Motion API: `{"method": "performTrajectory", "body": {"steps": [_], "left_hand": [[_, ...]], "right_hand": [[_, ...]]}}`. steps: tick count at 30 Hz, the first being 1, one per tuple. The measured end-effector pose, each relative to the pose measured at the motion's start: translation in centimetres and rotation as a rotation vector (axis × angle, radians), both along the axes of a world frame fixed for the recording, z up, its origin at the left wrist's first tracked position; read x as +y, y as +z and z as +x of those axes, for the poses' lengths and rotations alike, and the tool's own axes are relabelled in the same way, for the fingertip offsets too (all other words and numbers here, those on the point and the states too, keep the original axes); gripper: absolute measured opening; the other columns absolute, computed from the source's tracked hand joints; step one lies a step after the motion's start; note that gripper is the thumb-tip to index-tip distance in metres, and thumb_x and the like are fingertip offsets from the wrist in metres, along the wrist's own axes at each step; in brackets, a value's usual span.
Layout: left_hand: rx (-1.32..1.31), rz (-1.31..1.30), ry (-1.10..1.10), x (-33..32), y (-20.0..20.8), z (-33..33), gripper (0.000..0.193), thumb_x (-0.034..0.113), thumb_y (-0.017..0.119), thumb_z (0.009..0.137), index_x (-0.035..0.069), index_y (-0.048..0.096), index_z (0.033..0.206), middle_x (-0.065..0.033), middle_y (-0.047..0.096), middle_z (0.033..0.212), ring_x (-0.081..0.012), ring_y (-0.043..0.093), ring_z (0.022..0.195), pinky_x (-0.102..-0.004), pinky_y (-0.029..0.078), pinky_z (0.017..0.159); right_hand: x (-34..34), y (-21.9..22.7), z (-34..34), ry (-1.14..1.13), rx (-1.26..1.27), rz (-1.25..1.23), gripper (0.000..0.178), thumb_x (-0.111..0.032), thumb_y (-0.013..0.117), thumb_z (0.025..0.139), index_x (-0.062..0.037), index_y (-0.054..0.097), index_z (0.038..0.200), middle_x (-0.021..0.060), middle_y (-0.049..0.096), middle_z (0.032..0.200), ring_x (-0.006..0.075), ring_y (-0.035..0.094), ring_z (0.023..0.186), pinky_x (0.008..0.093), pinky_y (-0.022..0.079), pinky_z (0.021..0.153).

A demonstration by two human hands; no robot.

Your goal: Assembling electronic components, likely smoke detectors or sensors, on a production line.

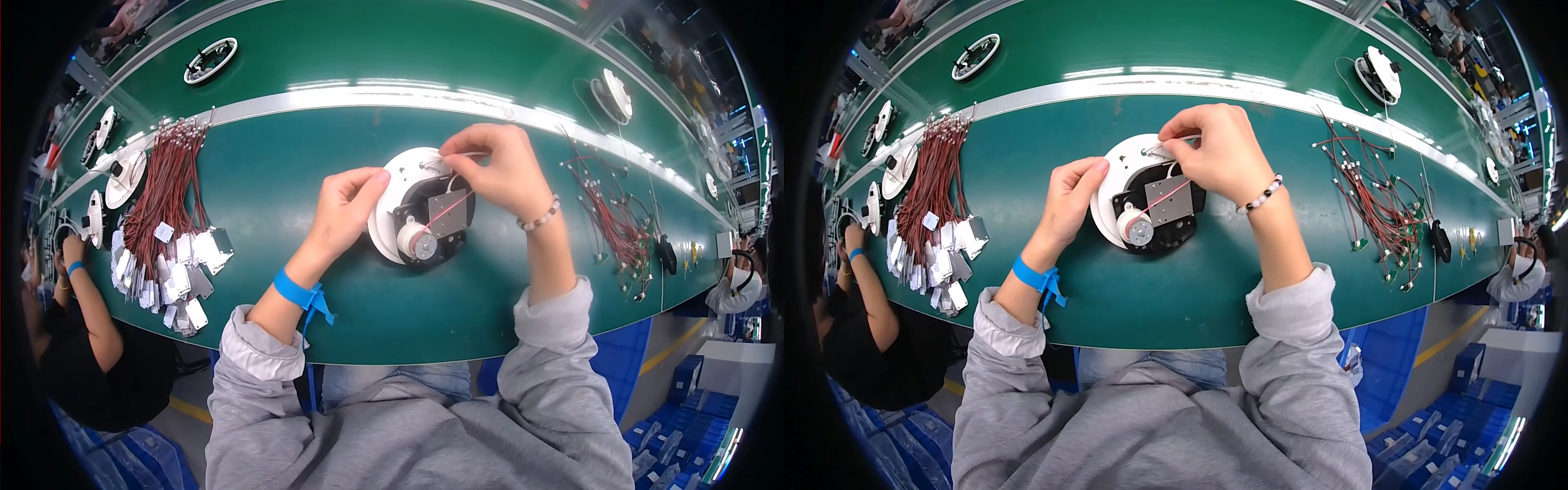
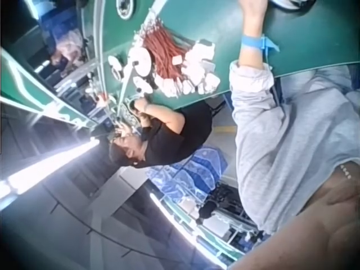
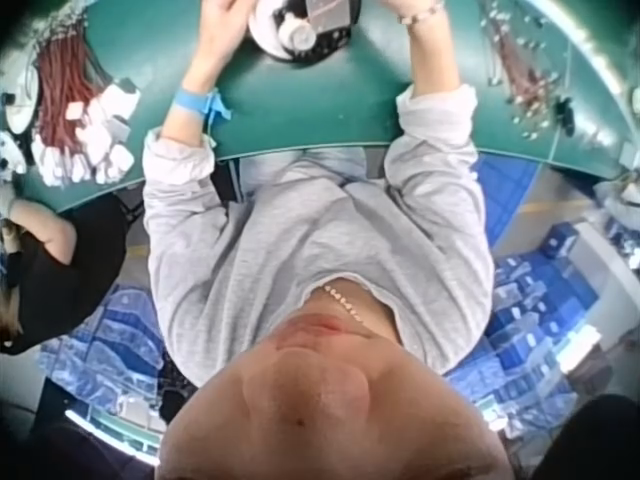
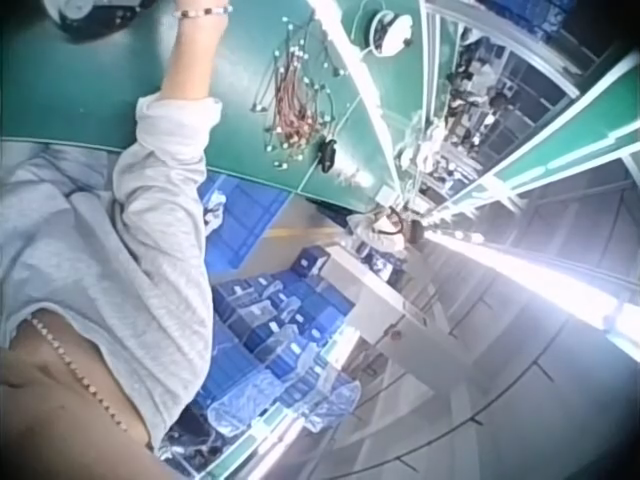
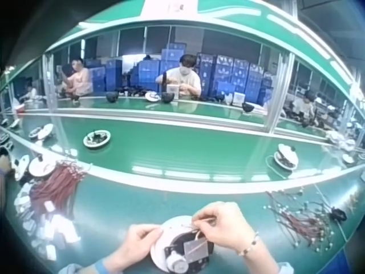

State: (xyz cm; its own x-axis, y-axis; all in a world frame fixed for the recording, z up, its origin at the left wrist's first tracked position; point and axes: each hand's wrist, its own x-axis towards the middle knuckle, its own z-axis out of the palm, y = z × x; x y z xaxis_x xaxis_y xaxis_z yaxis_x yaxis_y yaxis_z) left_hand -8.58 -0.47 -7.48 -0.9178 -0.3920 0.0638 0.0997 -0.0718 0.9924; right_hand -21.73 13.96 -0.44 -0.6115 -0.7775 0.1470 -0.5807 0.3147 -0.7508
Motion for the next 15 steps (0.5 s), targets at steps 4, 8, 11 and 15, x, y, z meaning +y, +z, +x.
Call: {"method": "performTrajectory", "body": {"steps": [4, 8, 11, 15], "left_hand": [[-0.009, 0.004, -0.007, 0.1, 0.2, 0.0, 0.025, 0.017, 0.05, 0.083, -0.005, 0.06, 0.087, -0.0048, 0.061, 0.073, -0.0058, 0.052, 0.065, -0.0194, 0.042, 0.057], [-0.022, -0.027, -0.041, -0.5, -0.2, 0.0, 0.025, 0.018, 0.05, 0.084, -0.005, 0.059, 0.09, -0.0057, 0.061, 0.075, -0.0072, 0.053, 0.069, -0.0197, 0.042, 0.062], [0.001, 0.175, 0.036, -0.3, 0.4, -0.7, 0.024, 0.015, 0.051, 0.083, -0.004, 0.057, 0.096, -0.0072, 0.06, 0.083, -0.01, 0.054, 0.076, -0.0219, 0.044, 0.069], [0.066, 0.244, -0.238, -1.4, -0.3, -1.0, 0.03, 0.005, 0.056, 0.077, -0.004, 0.052, 0.105, -0.0101, 0.057, 0.099, -0.0149, 0.054, 0.09, -0.0272, 0.043, 0.081]], "right_hand": [[-0.4, -0.6, 1.2, 0.004, 0.417, -0.054, 0.004, -0.003, 0.061, 0.064, -0.0026, 0.061, 0.068, 0.0096, 0.059, 0.067, 0.0209, 0.056, 0.063, 0.0273, 0.047, 0.059], [-1.4, -1.3, 2.9, 0.007, 0.581, -0.08, 0.004, -0.002, 0.061, 0.061, -0.0032, 0.058, 0.063, 0.0084, 0.058, 0.064, 0.0219, 0.054, 0.06, 0.0307, 0.045, 0.054], [-1.7, -1.6, 3.1, 0.007, 0.407, -0.12, 0.004, -0.002, 0.061, 0.06, -0.0033, 0.058, 0.063, 0.0085, 0.057, 0.062, 0.0224, 0.054, 0.06, 0.0315, 0.044, 0.053], [-1.8, -1.3, 3.9, 0.016, 0.375, -0.104, 0.005, -0.003, 0.062, 0.06, -0.003, 0.057, 0.063, 0.0088, 0.057, 0.06, 0.0225, 0.054, 0.059, 0.031, 0.044, 0.053]]}}
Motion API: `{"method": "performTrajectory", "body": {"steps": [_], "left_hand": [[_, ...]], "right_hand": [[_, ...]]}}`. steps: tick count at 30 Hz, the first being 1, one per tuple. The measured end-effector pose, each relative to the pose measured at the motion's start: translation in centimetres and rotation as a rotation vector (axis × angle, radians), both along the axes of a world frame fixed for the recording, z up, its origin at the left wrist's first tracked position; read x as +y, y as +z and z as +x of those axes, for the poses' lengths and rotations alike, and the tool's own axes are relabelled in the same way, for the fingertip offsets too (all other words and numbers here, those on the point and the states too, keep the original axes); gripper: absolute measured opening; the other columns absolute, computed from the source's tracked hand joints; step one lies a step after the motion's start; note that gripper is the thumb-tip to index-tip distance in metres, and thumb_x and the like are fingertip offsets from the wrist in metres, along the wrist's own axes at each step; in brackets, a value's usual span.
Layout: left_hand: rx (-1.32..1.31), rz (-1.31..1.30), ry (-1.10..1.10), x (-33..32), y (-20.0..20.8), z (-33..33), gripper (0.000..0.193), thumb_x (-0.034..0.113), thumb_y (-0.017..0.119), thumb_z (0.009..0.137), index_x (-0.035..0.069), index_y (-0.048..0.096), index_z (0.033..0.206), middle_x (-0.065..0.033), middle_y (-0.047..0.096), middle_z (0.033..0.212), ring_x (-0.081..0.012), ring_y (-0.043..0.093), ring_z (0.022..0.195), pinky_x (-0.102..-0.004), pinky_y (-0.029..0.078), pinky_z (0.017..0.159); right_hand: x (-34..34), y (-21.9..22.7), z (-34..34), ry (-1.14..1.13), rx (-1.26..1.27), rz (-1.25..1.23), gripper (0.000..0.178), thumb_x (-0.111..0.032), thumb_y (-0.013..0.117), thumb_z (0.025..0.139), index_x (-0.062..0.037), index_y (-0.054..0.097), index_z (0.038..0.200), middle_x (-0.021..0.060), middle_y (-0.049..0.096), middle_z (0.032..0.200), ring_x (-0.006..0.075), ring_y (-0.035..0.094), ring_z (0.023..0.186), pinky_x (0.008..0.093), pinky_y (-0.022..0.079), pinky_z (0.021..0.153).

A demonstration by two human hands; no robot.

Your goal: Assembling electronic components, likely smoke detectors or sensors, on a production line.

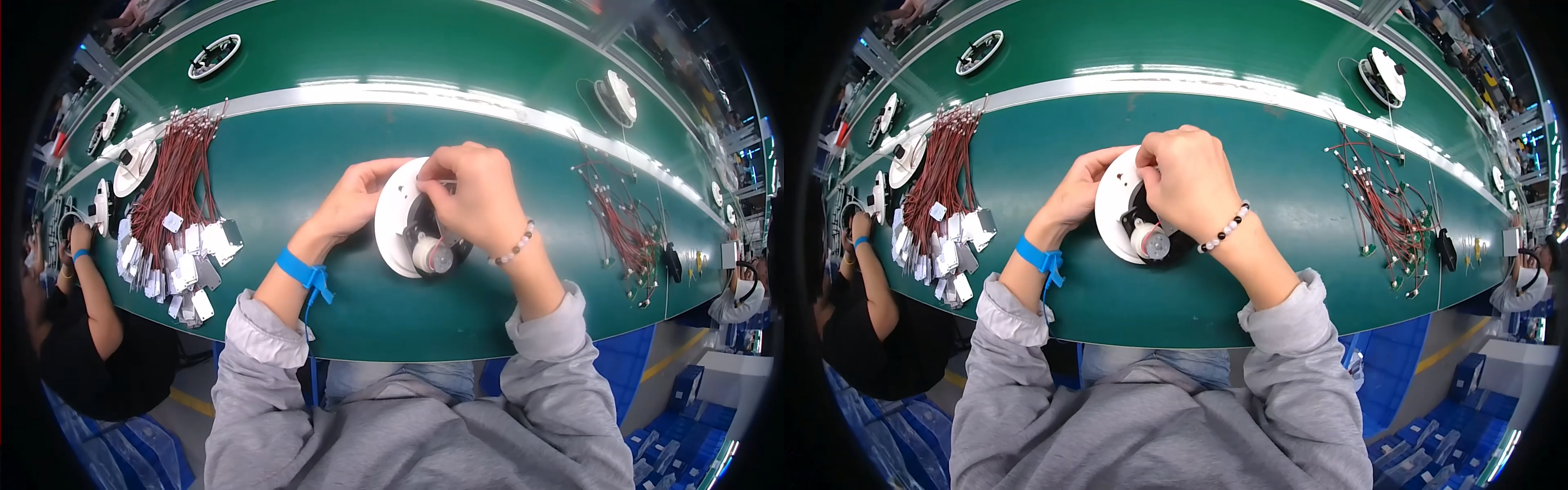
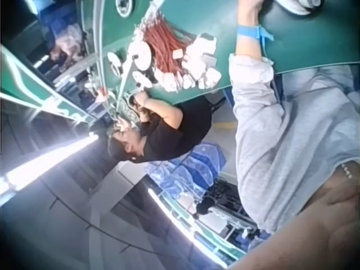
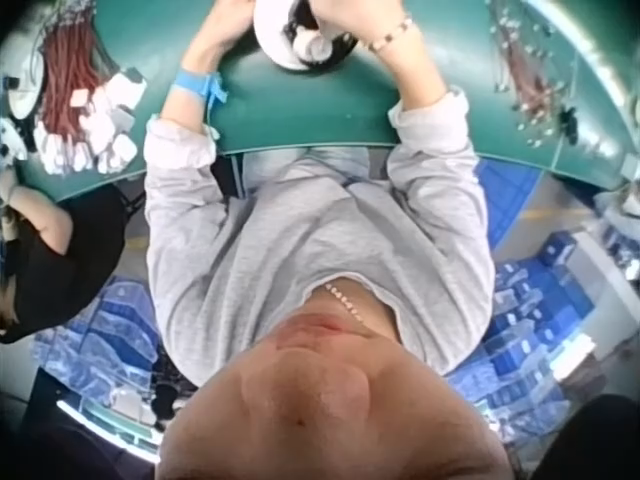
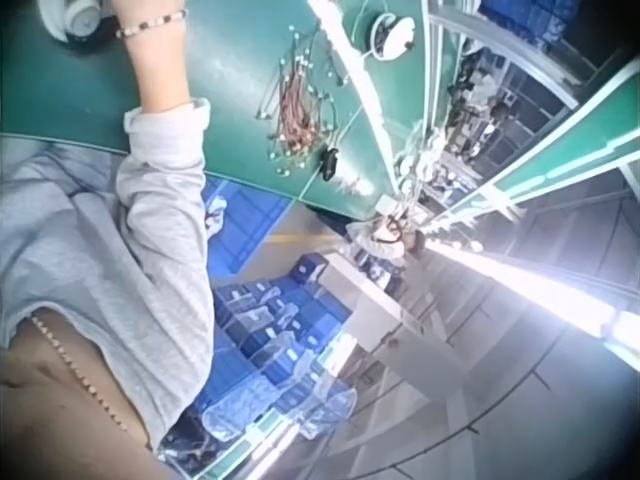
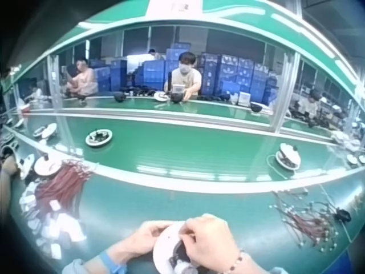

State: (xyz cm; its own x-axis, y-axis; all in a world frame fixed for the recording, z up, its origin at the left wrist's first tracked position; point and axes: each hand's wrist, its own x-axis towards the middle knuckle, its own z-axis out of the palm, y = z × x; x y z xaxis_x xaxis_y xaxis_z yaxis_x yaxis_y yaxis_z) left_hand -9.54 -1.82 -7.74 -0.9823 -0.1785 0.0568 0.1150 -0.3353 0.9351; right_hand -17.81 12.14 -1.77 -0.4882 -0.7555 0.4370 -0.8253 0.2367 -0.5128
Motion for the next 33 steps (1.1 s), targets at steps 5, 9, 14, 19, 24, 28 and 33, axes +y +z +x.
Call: {"method": "performTrajectory", "body": {"steps": [5, 9, 14, 19, 24, 28, 33], "left_hand": [[-0.138, -0.085, -0.112, -0.9, 0.0, 0.3, 0.025, 0.006, 0.057, 0.076, -0.004, 0.056, 0.099, -0.0088, 0.06, 0.092, -0.013, 0.056, 0.082, -0.0255, 0.045, 0.074], [-0.188, -0.057, -0.142, -1.2, -0.5, 0.6, 0.021, 0.009, 0.058, 0.076, -0.002, 0.059, 0.094, -0.0071, 0.061, 0.086, -0.0109, 0.056, 0.075, -0.0238, 0.046, 0.068], [-0.256, -0.131, -0.174, -1.5, 0.1, 0.6, 0.019, 0.014, 0.056, 0.078, 0.0, 0.058, 0.091, -0.0028, 0.058, 0.078, -0.0061, 0.052, 0.065, -0.0194, 0.042, 0.056], [-0.377, -0.305, -0.063, -7.1, 0.9, 1.8, 0.015, 0.02, 0.049, 0.084, 0.005, 0.05, 0.079, 0.0044, 0.045, 0.059, -0.0023, 0.04, 0.049, -0.0145, 0.029, 0.039], [-0.351, -0.262, 0.2, -8.0, 1.0, 1.9, 0.02, 0.024, 0.044, 0.086, 0.008, 0.046, 0.074, 0.0037, 0.044, 0.058, -0.0032, 0.042, 0.05, -0.0146, 0.029, 0.04], [-0.377, -0.591, 0.42, -7.8, 2.0, 2.2, 0.028, 0.031, 0.048, 0.084, 0.004, 0.052, 0.08, -0.0008, 0.054, 0.064, -0.0056, 0.048, 0.052, -0.0183, 0.035, 0.042], [-0.731, -1.452, 0.937, -12.6, 2.9, 7.1, 0.038, 0.024, 0.07, 0.062, 0.006, 0.055, 0.092, -0.0097, 0.061, 0.082, -0.0271, 0.058, 0.078, -0.0354, 0.044, 0.067]], "right_hand": [[0.0, 0.1, 0.5, 0.032, 0.014, 0.037, 0.007, -0.003, 0.063, 0.059, -0.0035, 0.057, 0.063, 0.0094, 0.058, 0.063, 0.0237, 0.055, 0.06, 0.0304, 0.044, 0.056], [-0.4, -0.1, -0.9, 0.172, 0.214, -0.162, 0.013, -0.009, 0.062, 0.066, -0.0036, 0.059, 0.077, 0.0099, 0.059, 0.074, 0.0224, 0.057, 0.066, 0.029, 0.045, 0.06], [-0.7, -3.8, -1.7, 0.006, -1.075, -0.388, 0.056, -0.046, 0.028, 0.087, 0.0051, 0.051, 0.092, 0.0109, 0.057, 0.072, 0.0135, 0.056, 0.063, 0.0211, 0.045, 0.055], [-0.6, -4.9, -1.7, 0.082, -1.15, -0.339, 0.064, -0.05, 0.021, 0.086, 0.0041, 0.054, 0.079, 0.008, 0.054, 0.065, 0.0118, 0.051, 0.053, 0.0201, 0.044, 0.053], [-1.0, -5.1, -1.8, 0.148, -1.084, -0.152, 0.033, -0.029, 0.047, 0.085, 0.0, 0.056, 0.071, 0.0004, 0.052, 0.061, 0.0051, 0.048, 0.056, 0.0178, 0.038, 0.048], [-0.5, -4.8, -1.5, 0.111, -1.049, -0.108, 0.023, -0.02, 0.052, 0.082, -0.0031, 0.055, 0.068, -0.0035, 0.05, 0.061, 0.0027, 0.042, 0.054, 0.0173, 0.032, 0.045], [1.2, -5.1, -2.3, -0.002, -1.071, -0.162, 0.021, -0.021, 0.051, 0.083, -0.0034, 0.055, 0.073, -0.0032, 0.051, 0.064, 0.0028, 0.044, 0.056, 0.0168, 0.034, 0.048]]}}
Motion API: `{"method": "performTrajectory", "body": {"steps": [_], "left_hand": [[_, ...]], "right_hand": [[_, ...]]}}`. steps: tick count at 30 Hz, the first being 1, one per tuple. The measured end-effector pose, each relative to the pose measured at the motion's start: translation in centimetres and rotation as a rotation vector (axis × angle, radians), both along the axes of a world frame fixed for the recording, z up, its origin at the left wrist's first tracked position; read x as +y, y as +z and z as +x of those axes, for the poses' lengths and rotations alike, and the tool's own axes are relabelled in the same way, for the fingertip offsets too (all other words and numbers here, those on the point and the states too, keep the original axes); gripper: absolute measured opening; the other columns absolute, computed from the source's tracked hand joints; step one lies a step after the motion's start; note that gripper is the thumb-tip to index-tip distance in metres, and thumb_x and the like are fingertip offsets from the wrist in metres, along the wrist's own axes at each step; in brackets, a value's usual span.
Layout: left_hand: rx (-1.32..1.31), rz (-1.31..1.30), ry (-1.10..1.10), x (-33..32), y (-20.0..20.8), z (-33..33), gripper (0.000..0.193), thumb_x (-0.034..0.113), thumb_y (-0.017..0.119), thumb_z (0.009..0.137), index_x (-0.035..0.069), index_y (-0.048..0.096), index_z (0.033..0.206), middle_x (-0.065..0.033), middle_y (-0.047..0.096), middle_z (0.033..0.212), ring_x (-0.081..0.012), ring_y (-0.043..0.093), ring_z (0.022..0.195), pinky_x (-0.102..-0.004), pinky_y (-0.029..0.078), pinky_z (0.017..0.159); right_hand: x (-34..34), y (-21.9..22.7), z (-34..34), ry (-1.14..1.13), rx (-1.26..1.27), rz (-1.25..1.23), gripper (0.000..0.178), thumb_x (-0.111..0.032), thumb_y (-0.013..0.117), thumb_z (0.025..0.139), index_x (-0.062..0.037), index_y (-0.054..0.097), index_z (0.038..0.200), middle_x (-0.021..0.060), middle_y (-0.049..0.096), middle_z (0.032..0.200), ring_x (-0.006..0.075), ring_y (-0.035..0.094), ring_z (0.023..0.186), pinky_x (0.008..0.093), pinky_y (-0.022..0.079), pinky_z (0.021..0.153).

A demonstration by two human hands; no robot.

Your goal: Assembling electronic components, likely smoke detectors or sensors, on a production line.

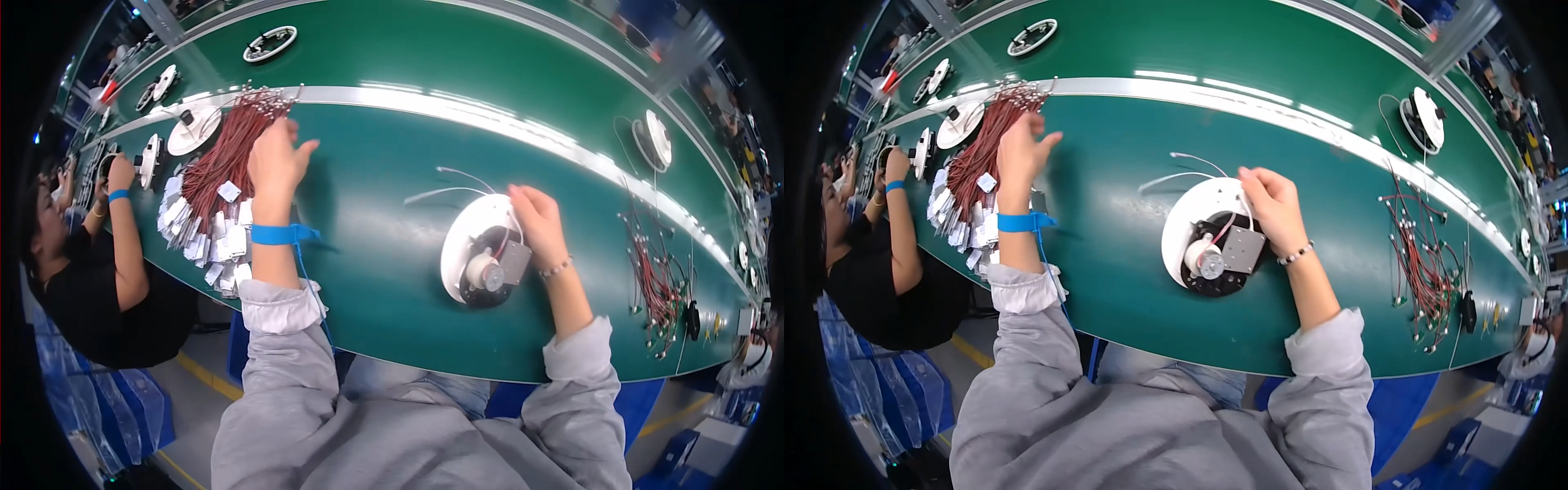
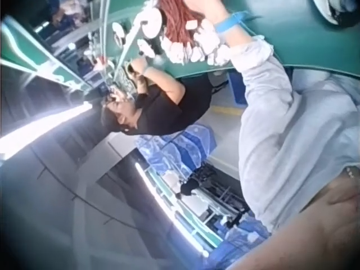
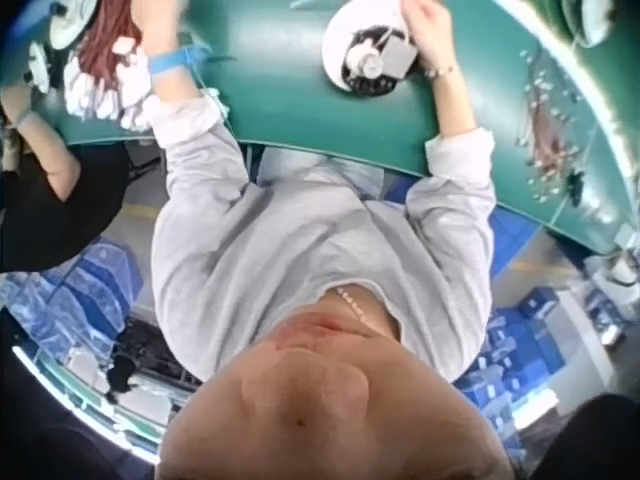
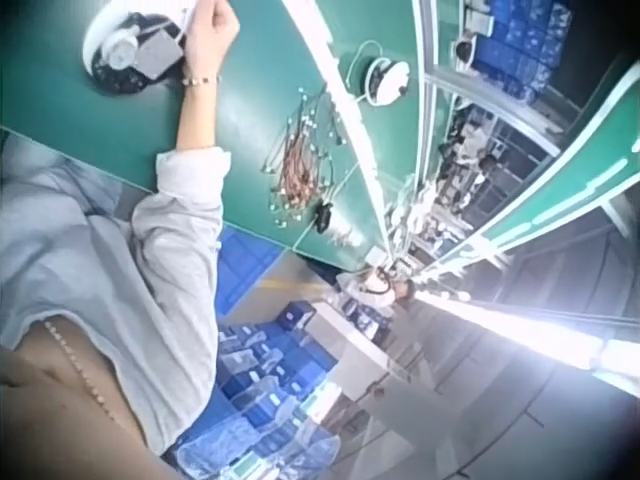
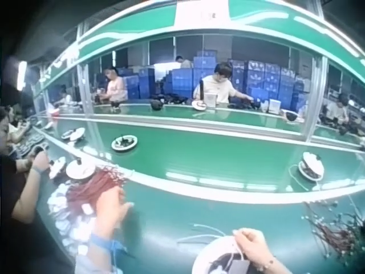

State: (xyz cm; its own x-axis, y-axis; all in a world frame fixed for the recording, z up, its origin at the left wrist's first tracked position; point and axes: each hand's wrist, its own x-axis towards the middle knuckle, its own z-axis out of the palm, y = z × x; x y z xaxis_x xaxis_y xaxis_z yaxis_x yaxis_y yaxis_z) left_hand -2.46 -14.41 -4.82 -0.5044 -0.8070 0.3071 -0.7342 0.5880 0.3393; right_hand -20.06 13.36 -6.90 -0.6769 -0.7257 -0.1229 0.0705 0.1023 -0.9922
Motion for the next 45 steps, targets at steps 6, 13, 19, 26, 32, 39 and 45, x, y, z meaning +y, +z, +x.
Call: {"method": "performTrajectory", "body": {"steps": [6, 13, 19, 26, 32, 39, 45], "left_hand": [[-0.183, 0.194, 0.223, -4.5, -1.5, 4.2, 0.026, 0.018, 0.068, 0.063, 0.008, 0.057, 0.085, -0.0129, 0.06, 0.085, -0.0294, 0.056, 0.084, -0.0378, 0.044, 0.071], [-0.063, 0.206, 0.181, -4.4, -0.9, 4.9, 0.013, 0.015, 0.06, 0.069, 0.008, 0.061, 0.08, -0.0121, 0.061, 0.08, -0.0281, 0.057, 0.08, -0.0369, 0.044, 0.071], [0.149, -0.089, 0.026, -3.6, 0.2, 4.8, 0.015, 0.013, 0.057, 0.071, 0.001, 0.06, 0.081, -0.0113, 0.06, 0.068, -0.0214, 0.058, 0.062, -0.03, 0.045, 0.059], [0.696, -0.385, 0.136, -2.7, 2.1, 4.2, 0.016, 0.015, 0.055, 0.079, 0.0, 0.058, 0.08, -0.0084, 0.058, 0.073, -0.0136, 0.055, 0.058, -0.0242, 0.043, 0.05], [1.01, -0.527, -0.037, -2.0, 2.5, 3.5, 0.014, 0.012, 0.047, 0.084, -0.002, 0.048, 0.088, -0.0093, 0.056, 0.08, -0.0155, 0.056, 0.066, -0.0208, 0.046, 0.05], [0.908, 0.356, 0.031, -3.8, 1.7, 5.5, 0.021, 0.023, 0.041, 0.087, 0.002, 0.045, 0.087, -0.0092, 0.058, 0.067, -0.007, 0.042, 0.039, -0.018, 0.03, 0.033], [0.791, 0.222, -0.308, -1.6, 1.6, 3.0, 0.016, 0.012, 0.041, 0.087, 0.002, 0.051, 0.08, -0.0024, 0.051, 0.06, -0.0063, 0.044, 0.047, -0.0179, 0.036, 0.043]], "right_hand": [[0.4, -0.7, 0.1, -0.045, -0.026, -0.037, 0.023, -0.022, 0.049, 0.084, -0.0029, 0.055, 0.072, -0.0045, 0.05, 0.062, 0.0019, 0.042, 0.055, 0.017, 0.033, 0.048], [0.7, -1.1, -0.4, -0.062, -0.053, -0.026, 0.024, -0.022, 0.048, 0.085, -0.0019, 0.056, 0.074, -0.0028, 0.053, 0.065, 0.0026, 0.045, 0.056, 0.0176, 0.036, 0.05], [0.8, -1.7, -0.9, -0.022, -0.086, -0.035, 0.022, -0.021, 0.048, 0.085, -0.0013, 0.056, 0.079, -0.0007, 0.056, 0.07, 0.0043, 0.049, 0.059, 0.0178, 0.039, 0.052], [0.9, -1.6, -0.8, -0.014, -0.099, -0.074, 0.022, -0.021, 0.048, 0.085, -0.0016, 0.056, 0.079, -0.0005, 0.056, 0.068, 0.0044, 0.049, 0.057, 0.0178, 0.039, 0.051], [0.8, -2.0, -0.9, -0.01, -0.116, -0.088, 0.022, -0.021, 0.048, 0.085, -0.0012, 0.056, 0.079, 0.0006, 0.057, 0.069, 0.0047, 0.05, 0.058, 0.0182, 0.04, 0.051], [0.9, -1.8, -0.8, -0.021, -0.124, -0.085, 0.022, -0.021, 0.048, 0.085, -0.0009, 0.056, 0.08, 0.0008, 0.057, 0.07, 0.0051, 0.05, 0.059, 0.0183, 0.04, 0.051], [0.9, -1.6, -0.9, -0.021, -0.11, -0.055, 0.022, -0.021, 0.048, 0.085, -0.001, 0.056, 0.08, 0.0003, 0.057, 0.071, 0.0048, 0.05, 0.06, 0.0179, 0.04, 0.052]]}}
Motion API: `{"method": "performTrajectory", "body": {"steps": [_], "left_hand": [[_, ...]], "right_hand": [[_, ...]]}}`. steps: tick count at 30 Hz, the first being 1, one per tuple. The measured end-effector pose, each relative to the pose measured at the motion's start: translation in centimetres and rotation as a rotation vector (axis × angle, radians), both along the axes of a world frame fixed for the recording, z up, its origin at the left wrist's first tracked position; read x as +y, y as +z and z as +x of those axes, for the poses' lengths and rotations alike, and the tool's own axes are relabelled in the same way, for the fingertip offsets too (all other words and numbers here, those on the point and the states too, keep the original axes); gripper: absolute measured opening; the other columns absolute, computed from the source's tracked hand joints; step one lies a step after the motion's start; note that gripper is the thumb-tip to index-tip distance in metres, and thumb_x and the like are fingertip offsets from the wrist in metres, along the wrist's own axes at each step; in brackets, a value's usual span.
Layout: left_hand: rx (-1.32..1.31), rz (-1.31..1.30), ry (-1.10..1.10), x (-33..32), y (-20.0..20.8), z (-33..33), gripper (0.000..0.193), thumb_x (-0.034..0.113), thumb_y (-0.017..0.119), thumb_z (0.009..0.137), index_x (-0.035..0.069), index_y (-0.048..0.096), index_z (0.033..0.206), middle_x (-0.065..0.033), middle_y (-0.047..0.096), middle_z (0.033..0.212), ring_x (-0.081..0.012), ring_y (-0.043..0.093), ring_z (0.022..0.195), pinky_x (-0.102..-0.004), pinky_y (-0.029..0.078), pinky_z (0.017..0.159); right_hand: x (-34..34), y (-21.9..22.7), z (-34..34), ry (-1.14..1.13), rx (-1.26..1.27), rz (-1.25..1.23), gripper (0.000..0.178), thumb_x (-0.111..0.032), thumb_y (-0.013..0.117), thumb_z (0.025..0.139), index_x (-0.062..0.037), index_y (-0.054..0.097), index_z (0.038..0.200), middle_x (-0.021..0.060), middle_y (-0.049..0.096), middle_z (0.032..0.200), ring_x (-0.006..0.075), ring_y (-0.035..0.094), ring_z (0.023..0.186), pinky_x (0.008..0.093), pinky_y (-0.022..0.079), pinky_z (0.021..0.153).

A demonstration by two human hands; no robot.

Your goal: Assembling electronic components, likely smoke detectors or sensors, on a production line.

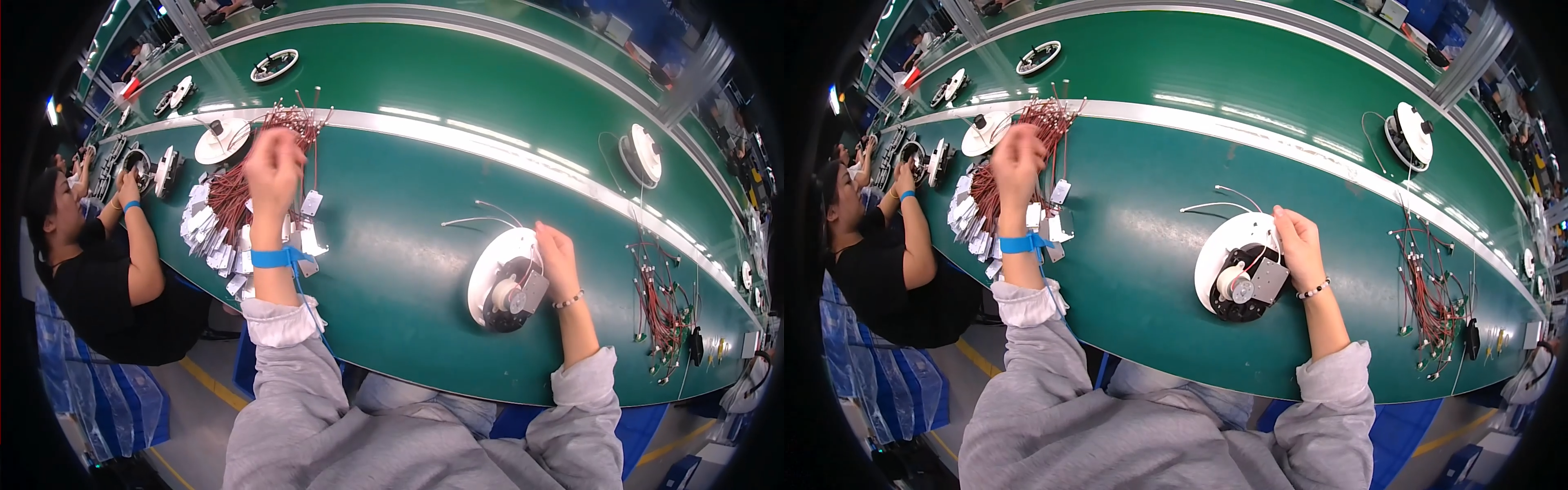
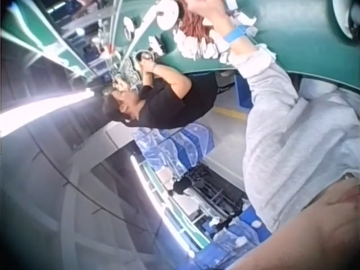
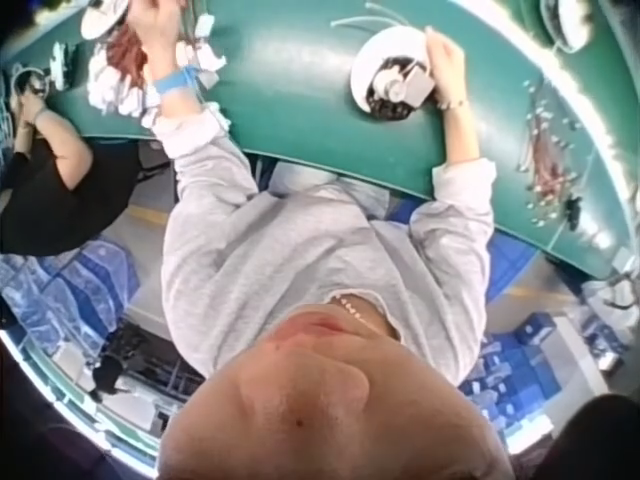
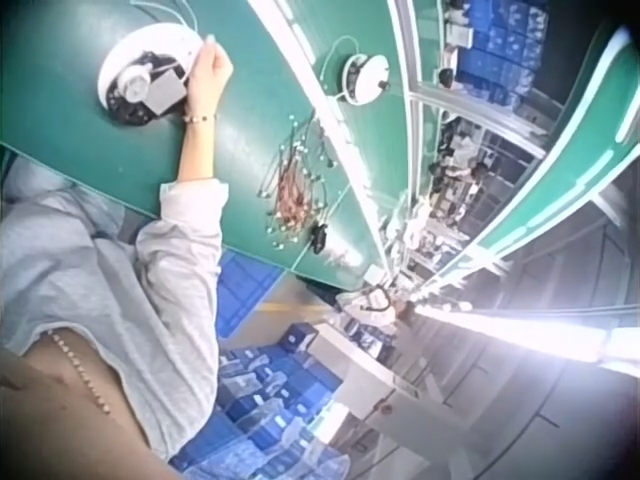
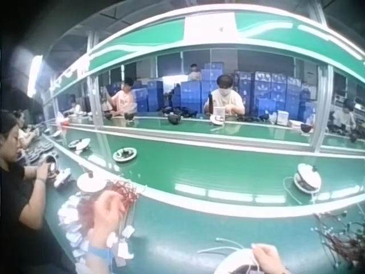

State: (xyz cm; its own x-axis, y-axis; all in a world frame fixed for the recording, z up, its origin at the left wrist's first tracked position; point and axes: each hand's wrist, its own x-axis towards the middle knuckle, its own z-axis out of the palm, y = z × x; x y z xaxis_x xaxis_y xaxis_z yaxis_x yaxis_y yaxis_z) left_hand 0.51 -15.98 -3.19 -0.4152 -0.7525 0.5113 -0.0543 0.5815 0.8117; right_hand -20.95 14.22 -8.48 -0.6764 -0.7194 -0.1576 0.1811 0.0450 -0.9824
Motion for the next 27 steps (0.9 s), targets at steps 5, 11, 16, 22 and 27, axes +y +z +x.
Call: {"method": "performTrajectory", "body": {"steps": [5, 11, 16, 22, 27], "left_hand": [[0.36, -0.208, 0.355, -0.5, 0.1, 0.5, 0.018, 0.011, 0.039, 0.086, 0.003, 0.053, 0.077, -0.0068, 0.055, 0.067, -0.0107, 0.05, 0.055, -0.0237, 0.042, 0.051], [-0.484, 0.11, 0.257, -4.2, -4.6, 1.3, 0.02, 0.018, 0.044, 0.079, 0.001, 0.054, 0.08, -0.0169, 0.059, 0.075, -0.0297, 0.058, 0.069, -0.0367, 0.043, 0.065], [-0.493, -0.232, 0.626, -2.7, -3.3, 1.0, 0.018, 0.015, 0.053, 0.074, 0.001, 0.048, 0.084, -0.0128, 0.058, 0.071, -0.0295, 0.057, 0.067, -0.0371, 0.043, 0.062], [-0.57, -0.223, 0.321, -0.8, -2.4, -0.6, 0.019, 0.014, 0.065, 0.064, 0.004, 0.057, 0.078, -0.011, 0.06, 0.074, -0.0247, 0.059, 0.067, -0.0325, 0.045, 0.062], [-0.941, -0.053, 0.374, -1.9, -4.1, -0.6, 0.014, 0.018, 0.06, 0.07, 0.007, 0.058, 0.079, -0.0132, 0.06, 0.075, -0.03, 0.057, 0.078, -0.0395, 0.044, 0.068]], "right_hand": [[-0.1, 0.2, 0.4, -0.001, 0.005, -0.031, 0.022, -0.021, 0.048, 0.084, -0.0012, 0.056, 0.079, -0.0002, 0.056, 0.07, 0.0047, 0.049, 0.06, 0.0183, 0.039, 0.053], [-0.3, 0.5, 0.6, -0.024, 0.021, 0.023, 0.022, -0.021, 0.048, 0.084, -0.0008, 0.056, 0.079, 0.0, 0.056, 0.071, 0.0049, 0.049, 0.061, 0.0183, 0.039, 0.054], [0.0, 0.1, 0.2, 0.007, 0.041, 0.024, 0.023, -0.021, 0.048, 0.085, -0.0002, 0.056, 0.081, 0.0001, 0.056, 0.072, 0.0049, 0.049, 0.062, 0.0184, 0.039, 0.054], [-0.7, 0.7, 0.9, -0.061, 0.065, -0.002, 0.027, -0.023, 0.047, 0.086, -0.002, 0.056, 0.072, -0.0034, 0.053, 0.062, 0.0016, 0.043, 0.052, 0.017, 0.034, 0.047], [-0.1, 0.4, 0.3, -0.009, 0.052, 0.018, 0.022, -0.02, 0.048, 0.084, 0.0002, 0.056, 0.082, -0.0002, 0.056, 0.072, 0.0049, 0.049, 0.063, 0.0184, 0.039, 0.055]]}}
